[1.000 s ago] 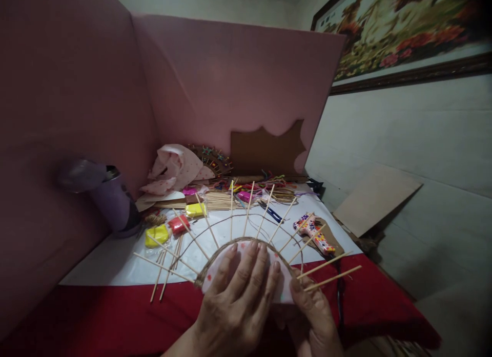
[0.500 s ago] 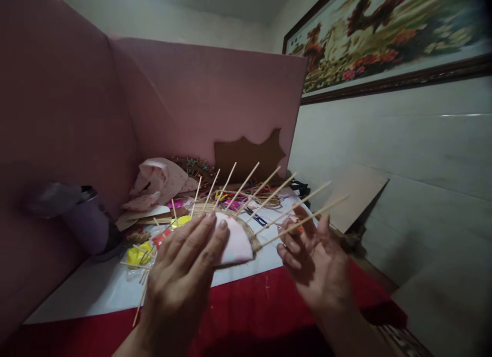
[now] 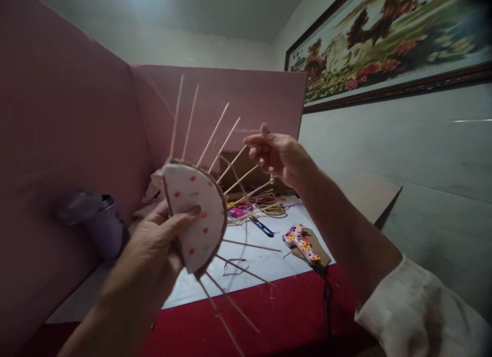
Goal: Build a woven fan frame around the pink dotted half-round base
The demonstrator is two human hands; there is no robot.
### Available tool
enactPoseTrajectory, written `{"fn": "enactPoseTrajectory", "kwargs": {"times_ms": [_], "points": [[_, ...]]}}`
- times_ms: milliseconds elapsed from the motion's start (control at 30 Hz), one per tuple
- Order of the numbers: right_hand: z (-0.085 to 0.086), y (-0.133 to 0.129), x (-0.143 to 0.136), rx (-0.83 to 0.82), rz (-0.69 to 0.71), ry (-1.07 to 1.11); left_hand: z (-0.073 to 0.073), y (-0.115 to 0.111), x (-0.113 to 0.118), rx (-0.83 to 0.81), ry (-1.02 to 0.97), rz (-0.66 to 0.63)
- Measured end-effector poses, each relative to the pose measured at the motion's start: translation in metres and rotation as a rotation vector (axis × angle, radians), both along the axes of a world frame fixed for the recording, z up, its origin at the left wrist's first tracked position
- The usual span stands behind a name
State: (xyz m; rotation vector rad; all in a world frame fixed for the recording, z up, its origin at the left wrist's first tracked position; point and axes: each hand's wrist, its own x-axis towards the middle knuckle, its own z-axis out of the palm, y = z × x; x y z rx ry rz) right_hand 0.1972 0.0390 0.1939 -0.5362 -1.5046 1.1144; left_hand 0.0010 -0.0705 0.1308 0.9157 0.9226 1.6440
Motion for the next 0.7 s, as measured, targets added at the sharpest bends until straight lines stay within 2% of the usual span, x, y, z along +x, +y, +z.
{"fn": "enactPoseTrajectory", "kwargs": {"times_ms": [67, 200, 300, 400, 567, 633, 700], "points": [[-0.016, 0.018, -0.009, -0.026, 0.026, -0.108, -0.024, 0.004, 0.006, -0.142, -0.126, -0.062], [-0.062, 0.048, -0.018, -0.076, 0.109, -0.482, -0.082, 0.003, 0.010, -0.401, -0.372, -0.049], [-0.090, 0.063, -0.014, -0.028, 0.132, -0.720, -0.112, -0.005, 0.006, -0.548, -0.501, -0.089], [-0.102, 0.074, -0.014, -0.001, 0.101, -0.766, -0.123, -0.013, 0.000, -0.589, -0.571, -0.120], [-0.096, 0.080, -0.027, 0.022, 0.090, -0.843, -0.129, -0.017, -0.004, -0.621, -0.647, -0.160], [-0.094, 0.076, -0.025, 0.008, 0.015, -0.818, -0.130, -0.015, -0.004, -0.606, -0.664, -0.156], [-0.097, 0.064, -0.014, -0.024, -0.124, -0.694, -0.127, -0.012, -0.006, -0.572, -0.687, -0.139]]}}
